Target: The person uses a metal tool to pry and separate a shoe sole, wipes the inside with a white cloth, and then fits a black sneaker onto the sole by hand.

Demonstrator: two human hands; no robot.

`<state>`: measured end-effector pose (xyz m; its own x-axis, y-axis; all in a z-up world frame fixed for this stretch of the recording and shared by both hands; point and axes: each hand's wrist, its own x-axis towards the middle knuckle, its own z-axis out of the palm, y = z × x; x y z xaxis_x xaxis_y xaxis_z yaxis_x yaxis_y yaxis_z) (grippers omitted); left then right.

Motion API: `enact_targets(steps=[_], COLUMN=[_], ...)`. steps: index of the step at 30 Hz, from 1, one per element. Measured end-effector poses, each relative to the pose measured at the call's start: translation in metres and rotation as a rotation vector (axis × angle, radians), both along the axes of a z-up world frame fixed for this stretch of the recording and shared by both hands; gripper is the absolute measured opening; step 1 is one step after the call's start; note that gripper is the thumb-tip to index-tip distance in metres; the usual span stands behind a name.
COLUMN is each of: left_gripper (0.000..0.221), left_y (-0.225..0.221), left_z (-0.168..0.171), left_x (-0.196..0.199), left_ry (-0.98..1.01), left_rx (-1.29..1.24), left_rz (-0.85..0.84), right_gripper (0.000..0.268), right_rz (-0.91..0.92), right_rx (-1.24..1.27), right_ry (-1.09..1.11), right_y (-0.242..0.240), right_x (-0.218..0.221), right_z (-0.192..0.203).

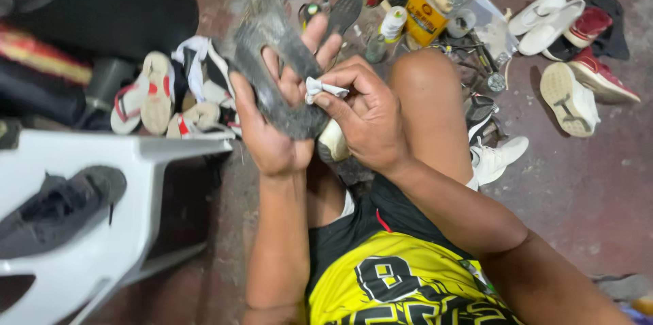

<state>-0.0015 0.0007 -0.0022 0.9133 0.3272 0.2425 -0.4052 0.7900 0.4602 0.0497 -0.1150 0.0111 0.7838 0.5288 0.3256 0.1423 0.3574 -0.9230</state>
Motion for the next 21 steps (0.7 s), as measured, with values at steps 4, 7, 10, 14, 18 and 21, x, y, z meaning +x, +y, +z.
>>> enact_targets(steps=[4,7,10,14,18,21], left_gripper=[0.078,0.078,0.075,0.08,0.082,0.082], left_y=[0.007,0.005,0.015,0.018,0.014,0.013], left_z=[-0.007,-0.01,-0.013,-0.019,-0.021,-0.019], left_x=[0.002,0.003,0.001,0.0,0.004,0.0], left_ry=[-0.015,-0.071,-0.13,-0.041,-0.083,-0.128], left_rx=[-0.257,-0.306,-0.337,-0.348,-0.256,-0.278], left_rz=[-0.008,-0.046,-0.04,-0.028,-0.035,-0.056], right_gripper=[0.035,0.038,0.033,0.029,0.023,0.023], right_rz=[-0.262,-0.05,0.049,0.073,0.034,-0.031], right_rx=[-0.339,-0.391,-0.546,-0.57,-0.371,-0.416], right_ry=[-0.867,-0.925,-1.0,-1.032,-0.943,-0.958], right_y=[-0.001,0.003,0.002,-0.008,0.015,0.016], right_x=[0.007,0.01,-0.001,0.004,0.004,0.0], right_z=[0.026,0.034,0.034,0.033,0.02,0.019])
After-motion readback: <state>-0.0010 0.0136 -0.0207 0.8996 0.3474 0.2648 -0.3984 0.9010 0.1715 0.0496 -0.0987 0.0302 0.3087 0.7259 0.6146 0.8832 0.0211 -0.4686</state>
